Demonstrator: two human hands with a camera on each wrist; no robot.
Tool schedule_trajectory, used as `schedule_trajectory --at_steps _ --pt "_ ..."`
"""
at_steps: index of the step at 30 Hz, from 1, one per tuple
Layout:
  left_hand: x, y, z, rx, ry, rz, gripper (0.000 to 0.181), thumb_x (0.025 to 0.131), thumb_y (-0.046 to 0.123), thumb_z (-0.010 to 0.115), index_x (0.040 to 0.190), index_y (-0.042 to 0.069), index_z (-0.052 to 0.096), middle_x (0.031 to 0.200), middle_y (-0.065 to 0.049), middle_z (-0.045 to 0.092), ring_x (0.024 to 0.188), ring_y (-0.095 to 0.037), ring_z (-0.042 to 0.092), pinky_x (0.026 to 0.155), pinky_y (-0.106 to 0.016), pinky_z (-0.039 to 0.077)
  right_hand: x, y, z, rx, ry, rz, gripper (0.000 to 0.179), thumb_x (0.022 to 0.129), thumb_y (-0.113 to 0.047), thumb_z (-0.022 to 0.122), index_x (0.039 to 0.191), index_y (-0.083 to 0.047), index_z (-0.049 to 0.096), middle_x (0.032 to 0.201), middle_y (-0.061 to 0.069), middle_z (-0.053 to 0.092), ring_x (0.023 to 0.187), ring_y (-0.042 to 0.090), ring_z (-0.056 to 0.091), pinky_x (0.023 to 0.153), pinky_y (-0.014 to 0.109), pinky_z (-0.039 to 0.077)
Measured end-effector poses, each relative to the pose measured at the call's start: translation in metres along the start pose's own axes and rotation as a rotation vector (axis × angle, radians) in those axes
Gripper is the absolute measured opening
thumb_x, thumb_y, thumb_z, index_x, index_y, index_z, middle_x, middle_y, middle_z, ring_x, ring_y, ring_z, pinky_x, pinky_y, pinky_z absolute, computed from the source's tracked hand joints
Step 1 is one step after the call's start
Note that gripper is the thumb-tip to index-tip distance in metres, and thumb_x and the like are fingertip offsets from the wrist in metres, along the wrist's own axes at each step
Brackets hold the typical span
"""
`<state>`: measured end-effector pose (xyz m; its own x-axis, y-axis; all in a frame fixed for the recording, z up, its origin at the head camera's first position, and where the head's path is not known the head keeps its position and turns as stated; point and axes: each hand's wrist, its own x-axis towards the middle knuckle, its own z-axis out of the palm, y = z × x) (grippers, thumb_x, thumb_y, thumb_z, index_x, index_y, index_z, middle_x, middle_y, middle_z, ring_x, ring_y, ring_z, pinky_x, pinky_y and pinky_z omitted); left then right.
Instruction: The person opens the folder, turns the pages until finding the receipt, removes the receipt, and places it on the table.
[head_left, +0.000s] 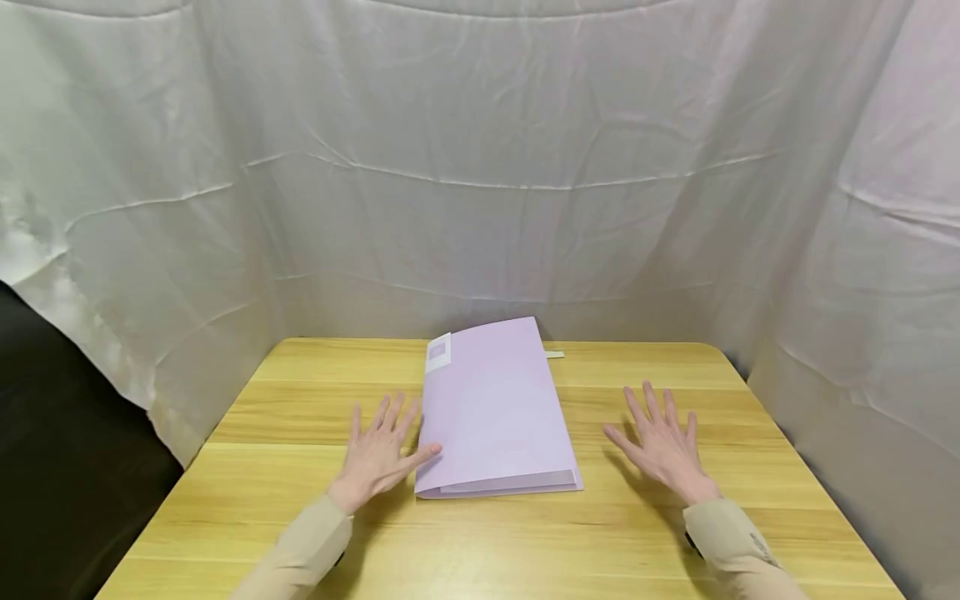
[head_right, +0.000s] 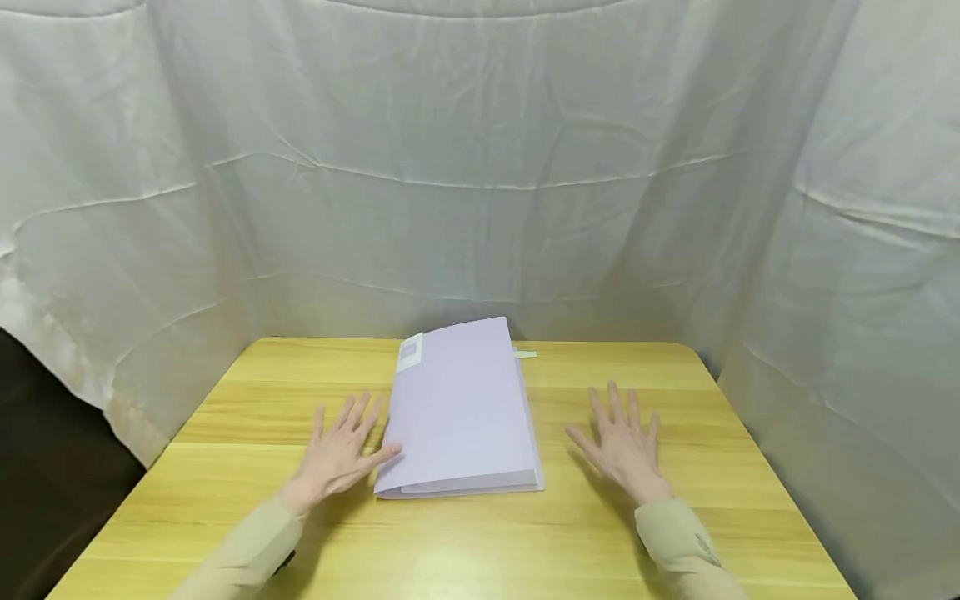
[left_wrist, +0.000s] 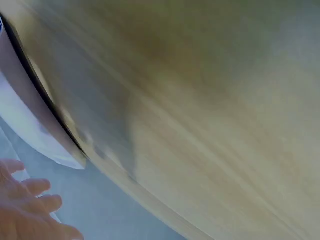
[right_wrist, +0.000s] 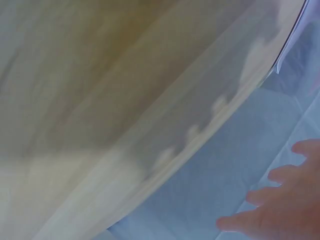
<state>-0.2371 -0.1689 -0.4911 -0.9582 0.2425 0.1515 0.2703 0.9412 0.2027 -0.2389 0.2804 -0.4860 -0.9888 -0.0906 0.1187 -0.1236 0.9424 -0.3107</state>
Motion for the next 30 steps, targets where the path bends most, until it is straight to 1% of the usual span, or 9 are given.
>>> schedule_trajectory --at_steps 6,9,12,17,19,21,23,27,30 --pt "-0.005 0.01 0.003 -0.021 0.001 0.083 0.096 0.086 0.077 0.053 0.159 0.018 0.031 0.163 -0.021 0.031 0.152 -0.041 0.03 0.121 -0.073 0.013 -0.001 0.001 0.001 -0.004 -0.01 -0.034 0.088 0.097 -0.067 0.046 0.163 -0.016 0.017 0.171 0.018 0.001 0.153 0.053 0.0 0.111 0.084 -0.004" --pt "-0.007 0.013 0.004 -0.029 -0.014 0.129 0.102 0.083 0.079 0.056 0.16 0.016 0.029 0.162 -0.022 0.034 0.151 -0.041 0.033 0.121 -0.071 0.018 -0.002 0.001 0.001 0.01 -0.019 -0.061 0.088 0.096 -0.064 0.05 0.163 -0.017 0.017 0.171 0.018 0.002 0.154 0.052 0.001 0.112 0.083 -0.003" --pt "-0.008 0.016 0.005 -0.05 -0.017 0.17 0.108 0.079 0.078 0.061 0.158 0.011 0.032 0.157 -0.026 0.04 0.145 -0.043 0.041 0.119 -0.07 0.025 -0.003 0.0 0.001 0.021 -0.029 -0.09 0.087 0.096 -0.061 0.053 0.162 -0.015 0.019 0.17 0.019 0.005 0.154 0.052 0.002 0.114 0.081 -0.002" --pt "-0.009 0.021 0.006 -0.095 -0.082 0.179 0.116 0.073 0.078 0.068 0.156 0.004 0.035 0.155 -0.031 0.04 0.136 -0.049 0.049 0.117 -0.063 0.035 -0.004 -0.001 0.001 0.032 -0.056 -0.117 0.088 0.096 -0.059 0.056 0.162 -0.012 0.021 0.17 0.02 0.007 0.154 0.051 0.005 0.116 0.079 -0.001" --pt "-0.008 0.023 0.006 -0.11 -0.101 0.18 0.117 0.071 0.077 0.071 0.155 0.003 0.037 0.155 -0.032 0.039 0.133 -0.053 0.05 0.112 -0.062 0.042 -0.004 -0.001 0.001 0.037 -0.066 -0.121 0.088 0.095 -0.058 0.056 0.162 -0.012 0.021 0.169 0.021 0.008 0.154 0.051 0.005 0.116 0.079 -0.002" --pt "-0.008 0.024 0.006 -0.114 -0.102 0.19 0.116 0.069 0.075 0.074 0.153 0.002 0.04 0.154 -0.034 0.04 0.129 -0.055 0.052 0.107 -0.062 0.047 -0.004 -0.001 0.002 0.041 -0.073 -0.124 0.088 0.095 -0.058 0.056 0.162 -0.012 0.021 0.169 0.021 0.008 0.154 0.052 0.006 0.116 0.079 -0.002" --pt "-0.007 0.024 0.006 -0.111 -0.095 0.219 0.112 0.07 0.071 0.077 0.151 0.001 0.043 0.15 -0.036 0.042 0.127 -0.056 0.054 0.103 -0.062 0.05 -0.004 -0.001 0.003 0.054 -0.076 -0.128 0.088 0.095 -0.058 0.057 0.162 -0.012 0.021 0.169 0.021 0.008 0.154 0.052 0.006 0.116 0.079 -0.002" --pt "-0.005 0.022 0.007 -0.095 -0.084 0.299 0.101 0.074 0.063 0.077 0.146 -0.002 0.049 0.145 -0.038 0.047 0.128 -0.05 0.056 0.106 -0.056 0.05 -0.004 0.0 0.004 0.065 -0.083 -0.135 0.088 0.095 -0.057 0.058 0.161 -0.01 0.023 0.169 0.022 0.009 0.153 0.052 0.007 0.116 0.079 -0.001" --pt "-0.004 0.023 0.007 -0.091 -0.084 0.344 0.095 0.075 0.057 0.077 0.144 -0.003 0.051 0.143 -0.038 0.05 0.129 -0.048 0.057 0.106 -0.054 0.051 -0.005 0.0 0.004 0.079 -0.105 -0.148 0.088 0.095 -0.055 0.06 0.16 -0.008 0.023 0.168 0.024 0.009 0.153 0.053 0.006 0.116 0.079 -0.001"
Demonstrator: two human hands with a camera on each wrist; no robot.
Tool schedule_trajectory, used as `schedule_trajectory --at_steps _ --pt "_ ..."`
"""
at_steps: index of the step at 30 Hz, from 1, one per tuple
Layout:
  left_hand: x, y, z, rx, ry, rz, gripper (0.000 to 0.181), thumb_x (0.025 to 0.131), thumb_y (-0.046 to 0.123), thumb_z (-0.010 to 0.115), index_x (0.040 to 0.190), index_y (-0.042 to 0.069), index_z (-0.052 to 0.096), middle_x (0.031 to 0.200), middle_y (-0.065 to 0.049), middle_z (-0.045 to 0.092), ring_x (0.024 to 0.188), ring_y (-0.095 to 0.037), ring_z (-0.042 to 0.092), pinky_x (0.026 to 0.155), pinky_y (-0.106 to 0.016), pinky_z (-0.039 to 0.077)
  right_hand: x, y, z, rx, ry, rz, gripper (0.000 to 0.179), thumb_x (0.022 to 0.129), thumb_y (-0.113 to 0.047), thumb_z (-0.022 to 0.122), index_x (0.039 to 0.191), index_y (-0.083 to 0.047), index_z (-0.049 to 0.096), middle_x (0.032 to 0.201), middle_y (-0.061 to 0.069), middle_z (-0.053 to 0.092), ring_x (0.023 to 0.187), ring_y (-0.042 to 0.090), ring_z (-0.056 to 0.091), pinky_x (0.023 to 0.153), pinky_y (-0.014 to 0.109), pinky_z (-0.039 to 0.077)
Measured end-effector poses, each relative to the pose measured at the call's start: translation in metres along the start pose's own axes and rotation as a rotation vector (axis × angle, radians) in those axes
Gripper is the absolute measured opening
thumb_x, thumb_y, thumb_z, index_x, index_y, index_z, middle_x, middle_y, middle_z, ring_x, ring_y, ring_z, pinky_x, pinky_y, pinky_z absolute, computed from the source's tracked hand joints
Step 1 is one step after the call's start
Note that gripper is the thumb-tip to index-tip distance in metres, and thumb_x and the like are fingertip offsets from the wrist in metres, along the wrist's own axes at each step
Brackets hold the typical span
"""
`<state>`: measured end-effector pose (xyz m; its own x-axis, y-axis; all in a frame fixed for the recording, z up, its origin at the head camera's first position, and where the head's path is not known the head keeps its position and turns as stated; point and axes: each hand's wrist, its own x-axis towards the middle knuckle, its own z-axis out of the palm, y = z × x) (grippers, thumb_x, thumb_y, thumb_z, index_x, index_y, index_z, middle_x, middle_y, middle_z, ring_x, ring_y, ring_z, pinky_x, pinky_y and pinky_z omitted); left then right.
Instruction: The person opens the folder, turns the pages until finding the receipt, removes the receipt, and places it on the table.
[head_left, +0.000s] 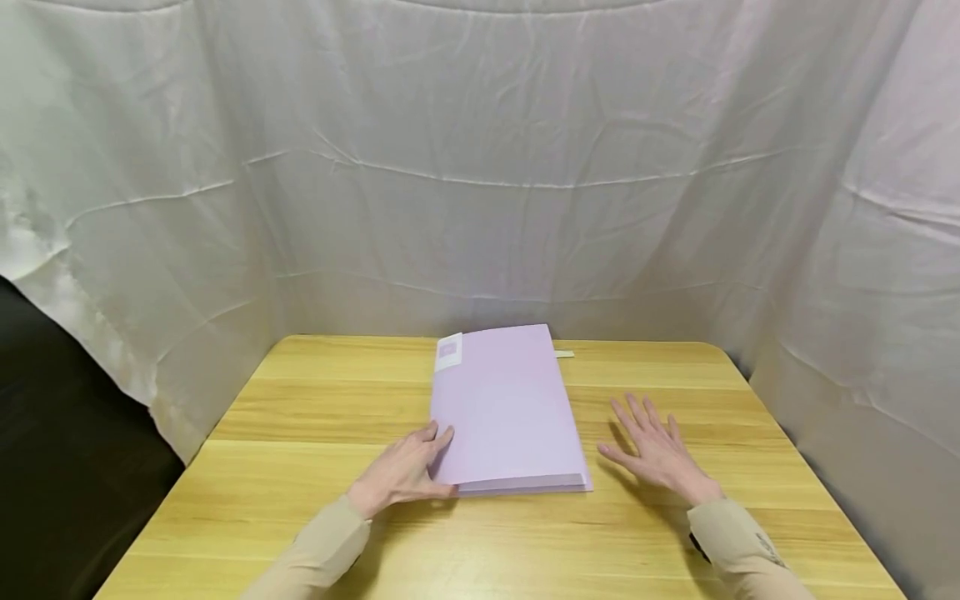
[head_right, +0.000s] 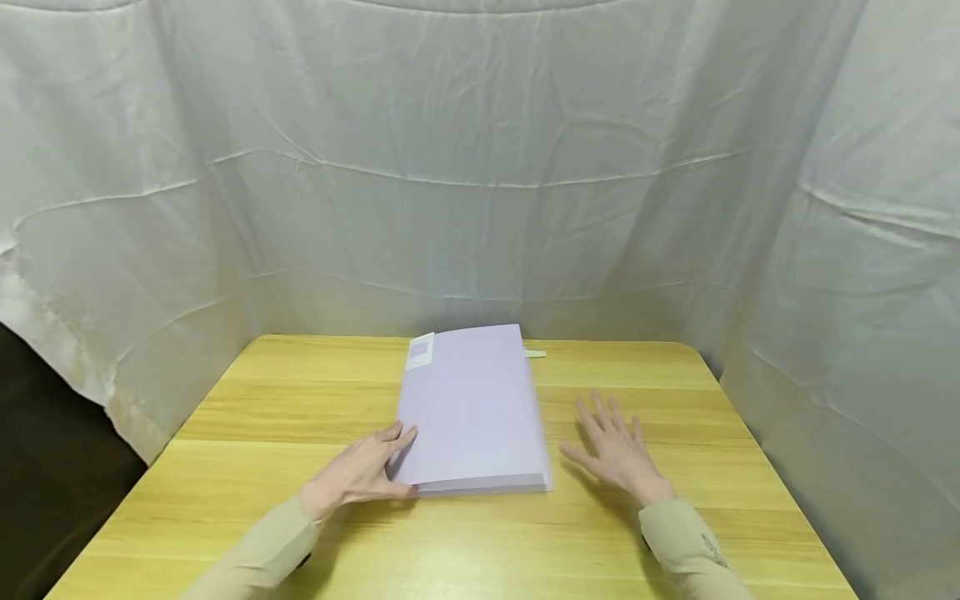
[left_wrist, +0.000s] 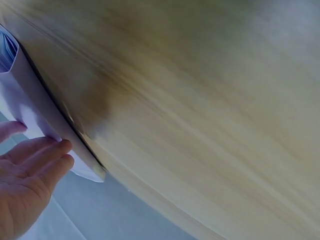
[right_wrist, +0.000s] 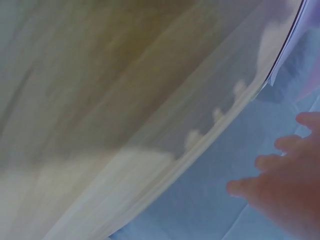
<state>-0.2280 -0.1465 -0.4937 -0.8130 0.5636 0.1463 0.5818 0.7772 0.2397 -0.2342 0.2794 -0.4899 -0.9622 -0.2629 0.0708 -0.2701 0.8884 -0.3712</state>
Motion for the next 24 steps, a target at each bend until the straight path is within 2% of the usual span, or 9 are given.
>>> schedule_trajectory --at_steps 6,12,19,22,24 --pt "0.001 0.008 0.001 0.017 -0.015 0.049 0.092 0.075 0.051 0.079 0.144 -0.002 0.051 0.141 -0.036 0.052 0.126 -0.048 0.059 0.105 -0.053 0.052 -0.002 0.0 -0.003 0.055 -0.078 -0.071 0.086 0.093 -0.047 0.067 0.157 -0.003 0.03 0.164 0.03 0.018 0.149 0.058 0.013 0.111 0.084 0.009" --pt "-0.001 0.019 0.005 0.045 -0.013 0.092 0.092 0.078 0.054 0.076 0.145 -0.003 0.049 0.139 -0.035 0.055 0.119 -0.046 0.065 0.099 -0.05 0.056 -0.001 0.006 -0.001 0.153 -0.187 -0.144 0.085 0.09 -0.042 0.073 0.153 0.002 0.036 0.161 0.031 0.025 0.146 0.061 0.017 0.112 0.081 0.014" --pt "-0.008 0.033 0.01 -0.02 0.0 0.042 0.092 0.086 0.053 0.068 0.151 -0.005 0.039 0.145 -0.035 0.049 0.114 -0.043 0.068 0.1 -0.05 0.056 0.005 0.008 0.002 0.179 -0.286 -0.134 0.089 0.087 -0.043 0.076 0.153 0.001 0.037 0.161 0.03 0.027 0.147 0.06 0.016 0.113 0.08 0.012" --pt "-0.011 0.04 0.013 -0.051 0.009 -0.015 0.093 0.089 0.054 0.063 0.153 -0.005 0.033 0.15 -0.032 0.045 0.121 -0.043 0.064 0.104 -0.05 0.054 0.006 0.006 0.003 0.19 -0.303 -0.125 0.087 0.087 -0.041 0.077 0.152 0.002 0.039 0.16 0.032 0.027 0.147 0.061 0.015 0.113 0.081 0.011" --pt "-0.012 0.045 0.013 -0.095 0.012 -0.073 0.095 0.091 0.058 0.059 0.155 -0.005 0.028 0.153 -0.031 0.042 0.131 -0.045 0.057 0.108 -0.051 0.051 0.007 0.004 0.003 0.191 -0.3 -0.125 0.087 0.086 -0.039 0.078 0.152 0.002 0.039 0.159 0.034 0.028 0.146 0.061 0.016 0.112 0.081 0.011"
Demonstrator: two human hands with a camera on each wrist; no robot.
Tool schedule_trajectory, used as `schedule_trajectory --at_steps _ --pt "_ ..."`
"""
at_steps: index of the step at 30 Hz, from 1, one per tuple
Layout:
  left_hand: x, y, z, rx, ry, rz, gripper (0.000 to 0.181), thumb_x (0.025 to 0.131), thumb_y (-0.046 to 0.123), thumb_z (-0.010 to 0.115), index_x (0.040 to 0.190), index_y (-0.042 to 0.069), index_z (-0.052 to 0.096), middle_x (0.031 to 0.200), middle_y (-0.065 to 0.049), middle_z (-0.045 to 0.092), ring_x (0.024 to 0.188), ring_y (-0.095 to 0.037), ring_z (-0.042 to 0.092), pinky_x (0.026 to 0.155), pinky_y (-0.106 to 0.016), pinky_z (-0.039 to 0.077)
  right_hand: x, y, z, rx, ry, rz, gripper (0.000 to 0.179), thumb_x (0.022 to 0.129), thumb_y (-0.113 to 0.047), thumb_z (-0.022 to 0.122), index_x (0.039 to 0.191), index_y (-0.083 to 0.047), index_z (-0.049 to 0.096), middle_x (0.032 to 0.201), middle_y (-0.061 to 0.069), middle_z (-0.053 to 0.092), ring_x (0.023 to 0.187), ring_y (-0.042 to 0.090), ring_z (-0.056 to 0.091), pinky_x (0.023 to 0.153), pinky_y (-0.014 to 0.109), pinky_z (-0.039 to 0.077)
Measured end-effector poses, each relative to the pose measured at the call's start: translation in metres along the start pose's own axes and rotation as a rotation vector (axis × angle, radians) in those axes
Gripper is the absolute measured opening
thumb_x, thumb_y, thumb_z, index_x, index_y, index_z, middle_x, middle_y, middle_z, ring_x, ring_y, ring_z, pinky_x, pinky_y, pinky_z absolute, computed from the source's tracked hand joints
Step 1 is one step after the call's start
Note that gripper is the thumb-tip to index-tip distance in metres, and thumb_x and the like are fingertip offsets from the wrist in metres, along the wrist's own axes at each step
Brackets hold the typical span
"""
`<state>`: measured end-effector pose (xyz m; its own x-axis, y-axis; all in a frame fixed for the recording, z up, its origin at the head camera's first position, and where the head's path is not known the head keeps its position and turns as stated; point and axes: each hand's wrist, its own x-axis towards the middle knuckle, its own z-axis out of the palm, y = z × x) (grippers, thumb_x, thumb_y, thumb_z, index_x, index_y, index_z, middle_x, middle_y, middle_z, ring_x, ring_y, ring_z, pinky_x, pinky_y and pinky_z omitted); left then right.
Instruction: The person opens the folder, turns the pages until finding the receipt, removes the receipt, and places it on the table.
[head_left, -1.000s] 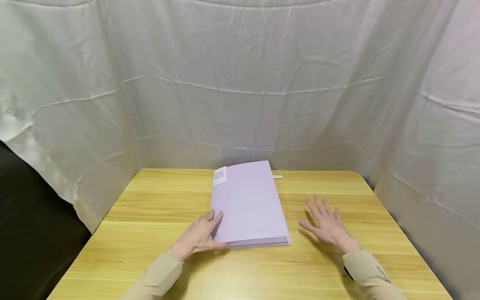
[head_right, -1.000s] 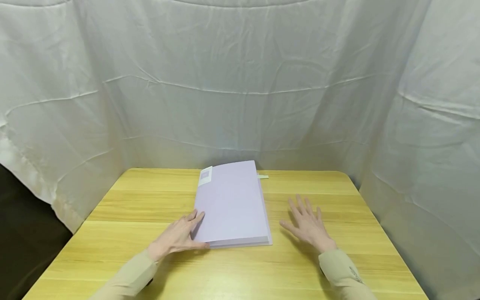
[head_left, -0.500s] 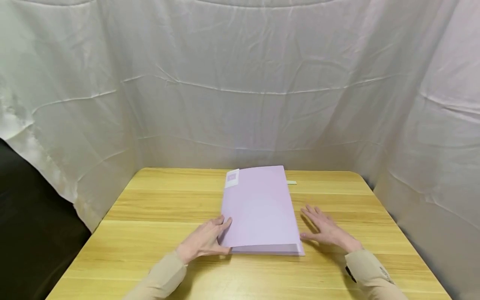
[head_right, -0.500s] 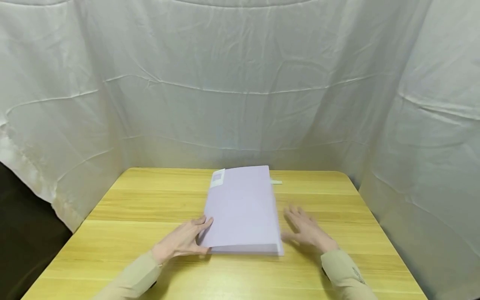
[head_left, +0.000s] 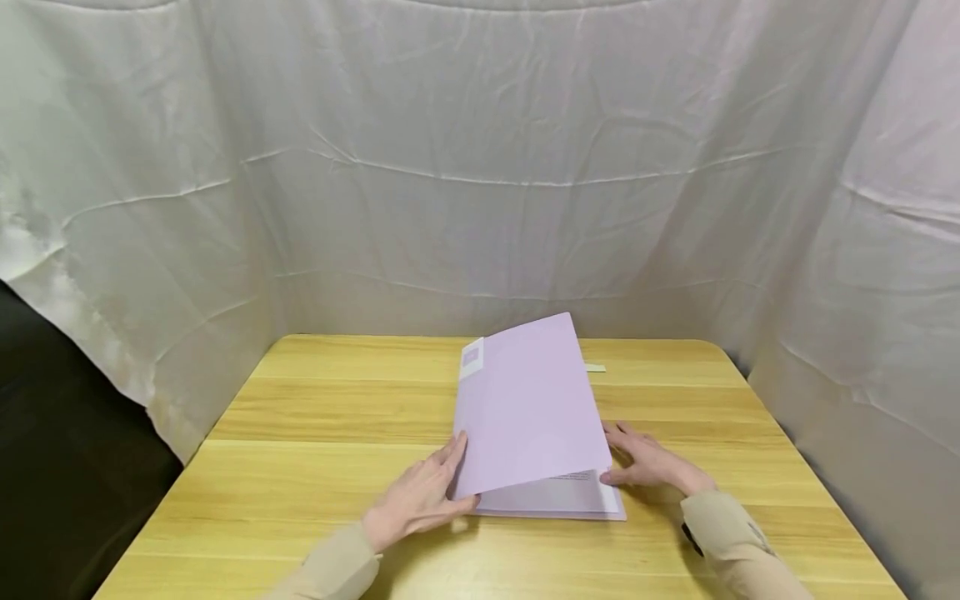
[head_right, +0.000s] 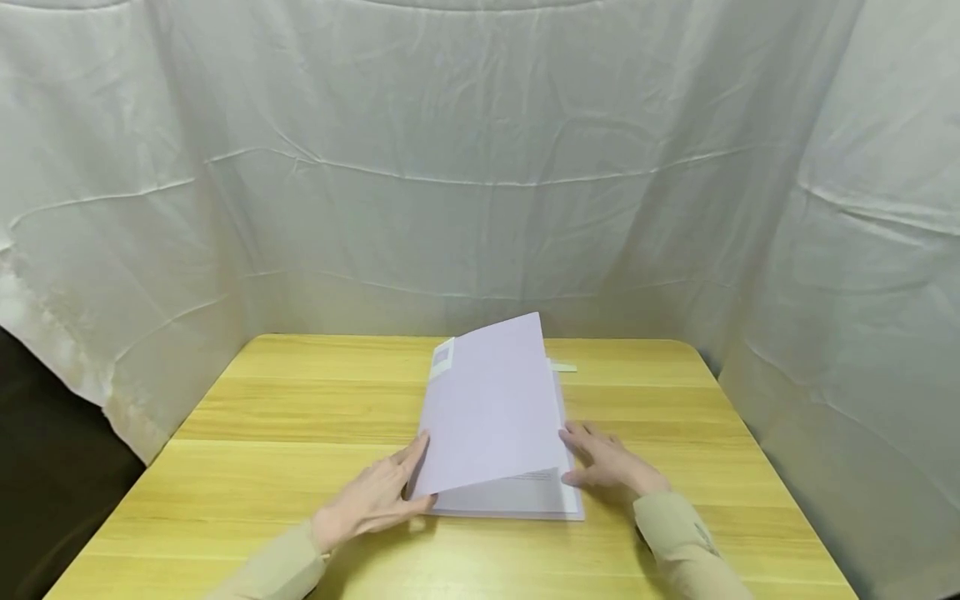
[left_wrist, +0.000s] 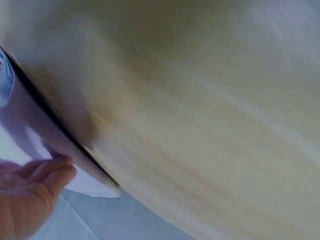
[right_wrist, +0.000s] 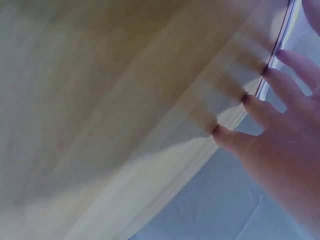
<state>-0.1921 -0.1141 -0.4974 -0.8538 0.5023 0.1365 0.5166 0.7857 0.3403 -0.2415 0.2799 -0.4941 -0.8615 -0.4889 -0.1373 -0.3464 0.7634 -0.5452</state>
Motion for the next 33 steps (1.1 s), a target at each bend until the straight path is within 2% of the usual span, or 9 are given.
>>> schedule_trajectory --at_steps 5,8,13,16,20,24,28,33 --pt "0.004 0.013 0.002 -0.105 0.046 -0.12 0.104 0.092 0.071 0.051 0.157 -0.005 0.022 0.158 -0.029 0.036 0.139 -0.046 0.047 0.112 -0.054 0.046 0.002 -0.002 0.0 -0.02 0.018 -0.004 0.088 0.084 -0.036 0.08 0.15 0.004 0.039 0.154 0.037 0.034 0.145 0.062 0.021 0.111 0.082 0.014" --pt "0.006 0.018 0.002 -0.127 0.09 -0.155 0.108 0.091 0.074 0.05 0.157 -0.006 0.021 0.157 -0.03 0.037 0.138 -0.046 0.048 0.108 -0.055 0.049 0.003 -0.004 -0.001 -0.046 0.022 0.007 0.087 0.083 -0.035 0.081 0.149 0.004 0.04 0.154 0.037 0.035 0.144 0.061 0.023 0.111 0.081 0.016" --pt "0.01 0.026 -0.003 -0.169 0.127 -0.204 0.11 0.091 0.075 0.049 0.16 -0.002 0.012 0.156 -0.028 0.039 0.134 -0.044 0.053 0.1 -0.056 0.053 0.003 -0.007 -0.003 -0.072 0.009 0.048 0.082 0.082 -0.035 0.082 0.146 0.002 0.047 0.154 0.037 0.035 0.144 0.06 0.025 0.113 0.079 0.019" --pt "0.013 0.031 -0.008 -0.188 0.157 -0.208 0.112 0.09 0.075 0.051 0.162 0.003 0.004 0.153 -0.028 0.045 0.126 -0.044 0.059 0.092 -0.055 0.057 0.003 -0.007 -0.004 -0.075 0.005 0.055 0.082 0.081 -0.035 0.082 0.146 0.001 0.047 0.156 0.034 0.035 0.145 0.059 0.026 0.113 0.078 0.019" --pt "0.014 0.035 -0.016 -0.164 0.181 -0.216 0.113 0.09 0.074 0.052 0.162 0.003 0.001 0.147 -0.031 0.05 0.12 -0.045 0.063 0.09 -0.053 0.058 0.003 -0.007 -0.002 -0.075 0.003 0.049 0.083 0.082 -0.035 0.082 0.148 0.0 0.045 0.158 0.03 0.034 0.145 0.058 0.026 0.113 0.078 0.019" --pt "0.013 0.039 -0.027 -0.159 0.184 -0.222 0.111 0.091 0.073 0.051 0.161 0.002 0.004 0.151 -0.032 0.045 0.128 -0.048 0.057 0.097 -0.057 0.055 0.004 -0.006 -0.001 -0.071 0.003 0.061 0.085 0.082 -0.036 0.082 0.149 -0.001 0.044 0.158 0.033 0.032 0.144 0.059 0.027 0.113 0.078 0.019" --pt "0.012 0.041 -0.038 -0.197 0.192 -0.225 0.108 0.092 0.071 0.052 0.162 0.008 0.0 0.161 -0.026 0.031 0.14 -0.047 0.045 0.106 -0.062 0.048 0.004 -0.005 0.0 -0.053 0.002 0.093 0.088 0.081 -0.037 0.082 0.151 -0.002 0.041 0.157 0.038 0.029 0.144 0.061 0.026 0.114 0.078 0.017" --pt "0.01 0.045 -0.054 -0.212 0.216 -0.219 0.106 0.093 0.069 0.052 0.162 0.01 -0.002 0.164 -0.022 0.024 0.146 -0.043 0.038 0.116 -0.059 0.039 0.003 -0.004 0.001 -0.034 -0.006 0.094 0.091 0.082 -0.037 0.082 0.153 -0.001 0.038 0.155 0.043 0.025 0.142 0.063 0.025 0.114 0.079 0.015"
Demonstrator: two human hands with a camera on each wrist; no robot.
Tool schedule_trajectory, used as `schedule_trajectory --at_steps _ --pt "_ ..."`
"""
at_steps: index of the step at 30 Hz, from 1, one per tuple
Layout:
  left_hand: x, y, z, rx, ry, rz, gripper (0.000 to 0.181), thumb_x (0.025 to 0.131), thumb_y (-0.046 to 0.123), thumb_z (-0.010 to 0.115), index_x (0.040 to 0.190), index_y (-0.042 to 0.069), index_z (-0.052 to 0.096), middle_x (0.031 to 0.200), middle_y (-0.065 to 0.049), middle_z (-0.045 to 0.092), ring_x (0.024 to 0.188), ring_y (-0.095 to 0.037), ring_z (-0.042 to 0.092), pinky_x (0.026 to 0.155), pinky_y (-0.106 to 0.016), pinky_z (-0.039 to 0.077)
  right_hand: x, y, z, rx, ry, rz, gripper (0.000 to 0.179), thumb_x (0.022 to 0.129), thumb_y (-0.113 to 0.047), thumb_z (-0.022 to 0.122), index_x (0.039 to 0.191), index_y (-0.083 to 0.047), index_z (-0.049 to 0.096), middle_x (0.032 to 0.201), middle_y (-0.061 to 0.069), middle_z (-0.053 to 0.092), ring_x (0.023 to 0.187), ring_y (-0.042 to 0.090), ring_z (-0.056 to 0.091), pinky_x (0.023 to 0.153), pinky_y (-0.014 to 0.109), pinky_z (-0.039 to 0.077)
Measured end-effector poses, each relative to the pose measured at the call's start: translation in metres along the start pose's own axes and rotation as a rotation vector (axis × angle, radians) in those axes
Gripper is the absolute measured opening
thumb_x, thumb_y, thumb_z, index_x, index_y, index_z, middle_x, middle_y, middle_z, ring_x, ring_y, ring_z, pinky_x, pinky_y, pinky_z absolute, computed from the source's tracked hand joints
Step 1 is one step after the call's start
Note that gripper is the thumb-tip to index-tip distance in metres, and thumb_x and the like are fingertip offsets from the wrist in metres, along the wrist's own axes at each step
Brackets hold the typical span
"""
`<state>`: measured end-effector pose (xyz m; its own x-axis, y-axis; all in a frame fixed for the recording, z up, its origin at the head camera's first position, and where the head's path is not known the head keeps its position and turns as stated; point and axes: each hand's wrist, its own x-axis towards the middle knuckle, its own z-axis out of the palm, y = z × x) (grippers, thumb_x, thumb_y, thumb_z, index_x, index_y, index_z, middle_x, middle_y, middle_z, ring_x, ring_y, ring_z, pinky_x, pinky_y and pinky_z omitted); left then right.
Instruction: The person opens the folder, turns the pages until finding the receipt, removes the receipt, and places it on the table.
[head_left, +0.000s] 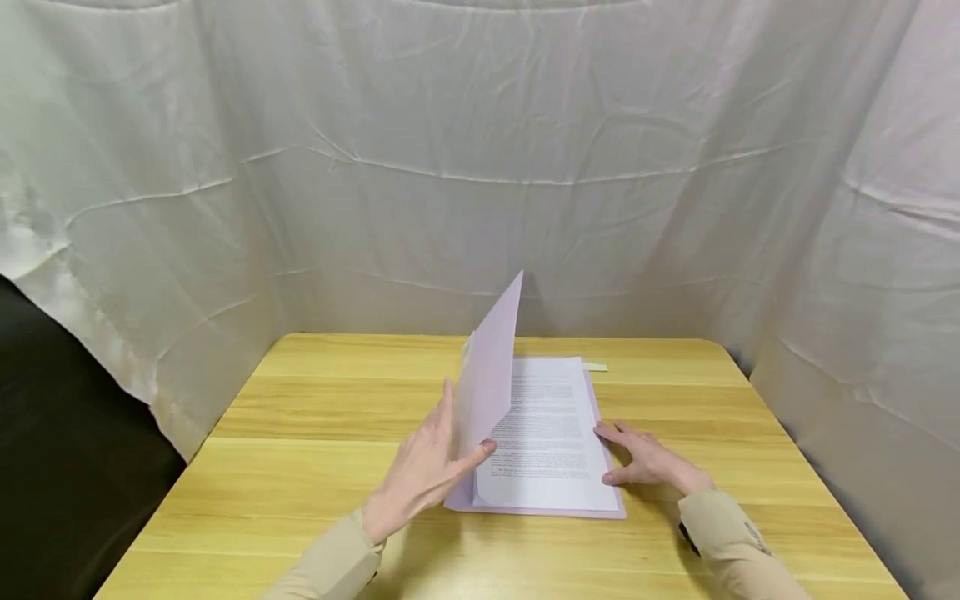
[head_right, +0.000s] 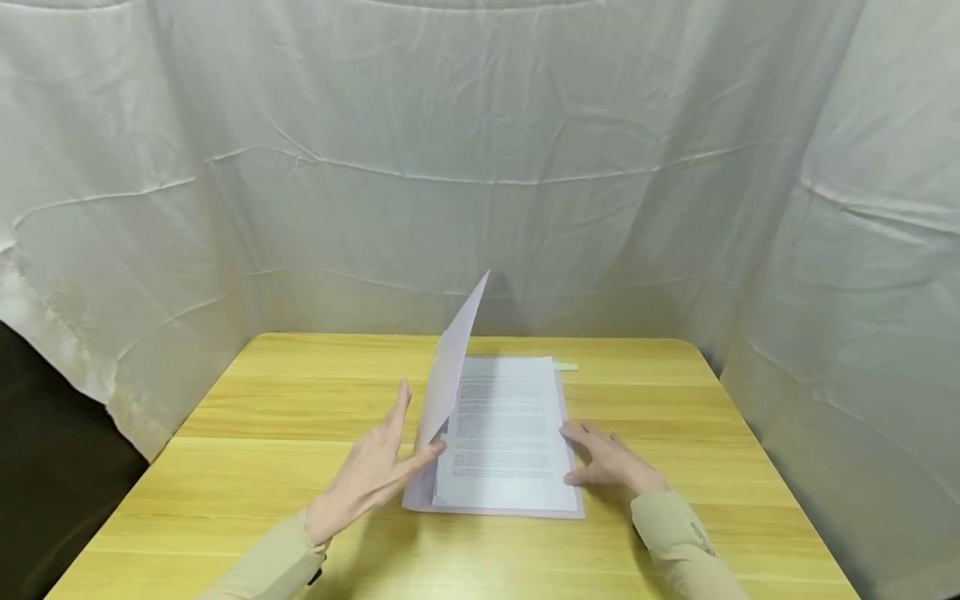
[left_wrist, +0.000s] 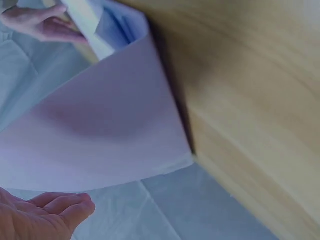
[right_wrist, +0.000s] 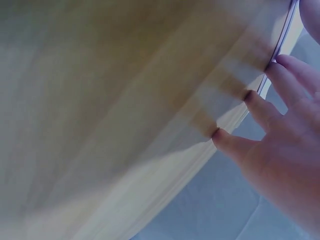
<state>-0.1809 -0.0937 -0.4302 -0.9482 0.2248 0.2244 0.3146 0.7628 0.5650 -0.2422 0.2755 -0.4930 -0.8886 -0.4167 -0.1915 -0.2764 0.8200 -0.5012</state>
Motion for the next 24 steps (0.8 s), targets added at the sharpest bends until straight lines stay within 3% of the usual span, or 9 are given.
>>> schedule_trajectory --at_steps 8,16,24 --pt "0.002 0.005 -0.019 -0.017 0.065 0.033 0.103 0.093 0.067 0.054 0.163 0.016 -0.003 0.162 -0.018 0.031 0.146 -0.042 0.04 0.117 -0.059 0.038 -0.002 -0.002 -0.001 0.018 -0.002 -0.016 0.09 0.082 -0.034 0.082 0.152 0.001 0.038 0.154 0.045 0.024 0.139 0.068 0.024 0.112 0.08 0.015" --pt "0.006 0.005 -0.038 -0.044 0.17 0.109 0.096 0.095 0.059 0.058 0.164 0.018 0.004 0.168 -0.01 0.021 0.149 -0.037 0.035 0.119 -0.056 0.035 -0.002 -0.001 -0.001 0.016 0.0 -0.016 0.091 0.082 -0.035 0.082 0.152 0.001 0.038 0.155 0.044 0.024 0.142 0.065 0.024 0.112 0.08 0.016" --pt "0.009 -0.001 -0.051 -0.098 0.267 0.262 0.083 0.098 0.038 0.062 0.163 0.02 0.014 0.167 -0.011 0.027 0.15 -0.041 0.033 0.121 -0.06 0.03 -0.002 -0.003 -0.001 0.025 -0.003 -0.018 0.089 0.082 -0.034 0.082 0.152 0.002 0.038 0.155 0.043 0.025 0.143 0.063 0.024 0.112 0.08 0.014"
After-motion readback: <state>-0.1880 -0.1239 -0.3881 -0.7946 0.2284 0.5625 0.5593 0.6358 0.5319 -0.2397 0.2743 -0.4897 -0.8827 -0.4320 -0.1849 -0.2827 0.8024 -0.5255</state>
